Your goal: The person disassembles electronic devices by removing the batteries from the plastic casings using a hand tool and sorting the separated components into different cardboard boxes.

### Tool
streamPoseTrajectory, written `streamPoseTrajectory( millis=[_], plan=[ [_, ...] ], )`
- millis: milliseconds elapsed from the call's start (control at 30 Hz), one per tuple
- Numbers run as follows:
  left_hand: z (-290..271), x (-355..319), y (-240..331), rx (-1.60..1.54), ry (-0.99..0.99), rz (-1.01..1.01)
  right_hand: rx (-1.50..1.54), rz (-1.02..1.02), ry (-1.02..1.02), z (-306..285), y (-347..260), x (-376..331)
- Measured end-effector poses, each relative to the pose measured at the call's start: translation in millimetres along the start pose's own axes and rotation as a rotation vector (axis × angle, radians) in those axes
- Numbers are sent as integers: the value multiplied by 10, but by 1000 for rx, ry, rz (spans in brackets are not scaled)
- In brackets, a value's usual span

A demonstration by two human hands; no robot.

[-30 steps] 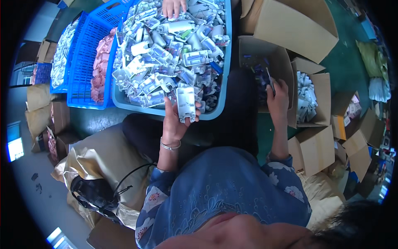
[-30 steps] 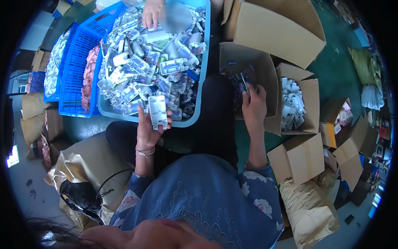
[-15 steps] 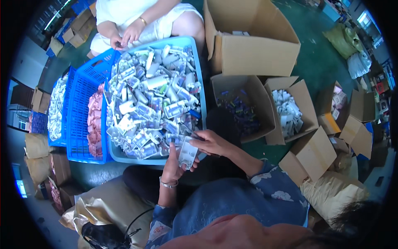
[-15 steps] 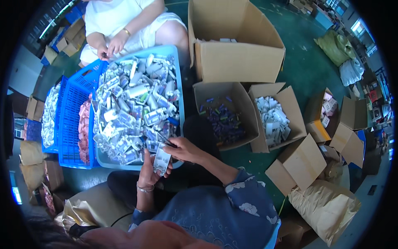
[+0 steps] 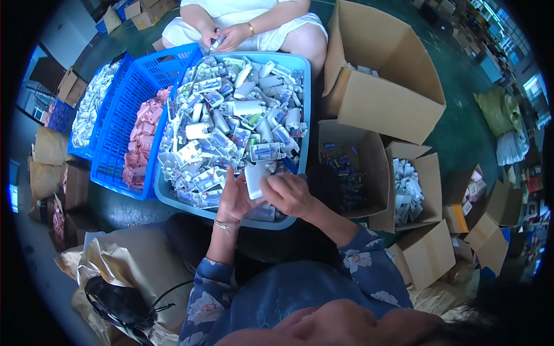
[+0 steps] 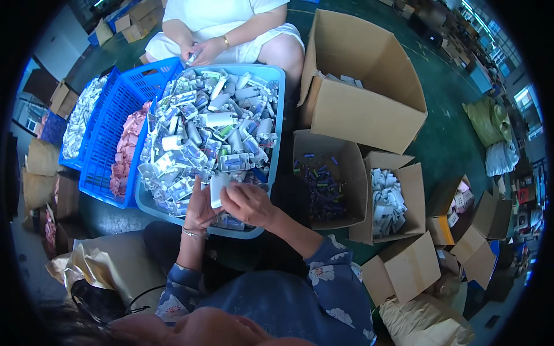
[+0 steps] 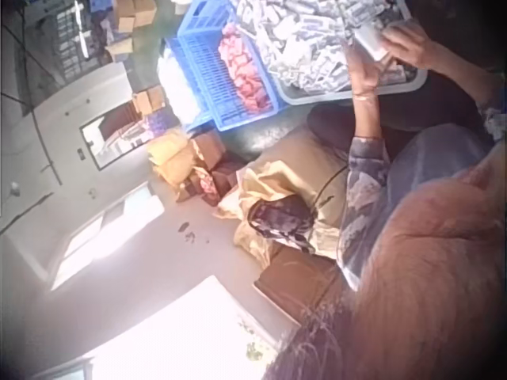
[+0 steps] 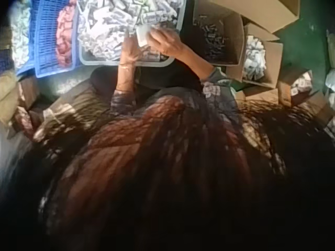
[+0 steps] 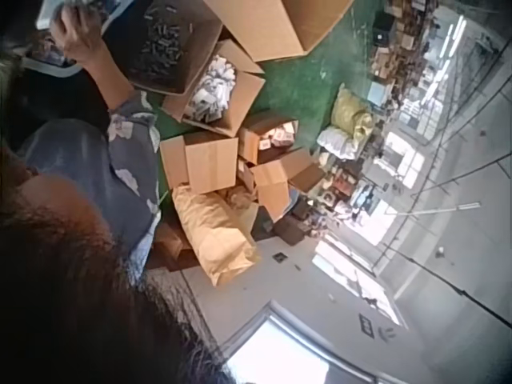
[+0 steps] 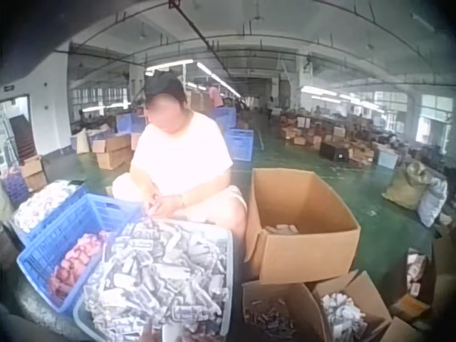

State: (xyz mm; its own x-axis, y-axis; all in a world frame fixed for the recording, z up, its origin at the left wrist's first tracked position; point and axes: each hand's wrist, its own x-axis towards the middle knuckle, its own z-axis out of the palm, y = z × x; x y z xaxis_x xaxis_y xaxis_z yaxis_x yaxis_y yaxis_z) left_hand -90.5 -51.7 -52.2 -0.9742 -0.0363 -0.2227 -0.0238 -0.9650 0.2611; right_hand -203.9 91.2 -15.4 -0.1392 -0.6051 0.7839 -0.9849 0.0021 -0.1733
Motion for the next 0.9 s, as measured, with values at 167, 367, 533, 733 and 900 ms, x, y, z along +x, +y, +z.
streamPoseTrajectory(
  millis=[167, 367, 533, 733, 900],
  plan=[
    [131, -23, 43, 155, 250, 74, -63, -391, 67, 75, -15, 122],
    [240, -118, 122, 93, 117, 134, 147, -158, 176, -69, 77, 423],
    [387, -136, 139, 249, 250, 324, 1152, 1117, 140, 87, -10, 477],
    [429, -182, 100, 513, 302, 428, 1169, 1173, 77, 271, 42, 286],
    [315, -194, 0, 980, 495, 490, 1224, 1160, -352, 49, 81, 25]
  ],
)
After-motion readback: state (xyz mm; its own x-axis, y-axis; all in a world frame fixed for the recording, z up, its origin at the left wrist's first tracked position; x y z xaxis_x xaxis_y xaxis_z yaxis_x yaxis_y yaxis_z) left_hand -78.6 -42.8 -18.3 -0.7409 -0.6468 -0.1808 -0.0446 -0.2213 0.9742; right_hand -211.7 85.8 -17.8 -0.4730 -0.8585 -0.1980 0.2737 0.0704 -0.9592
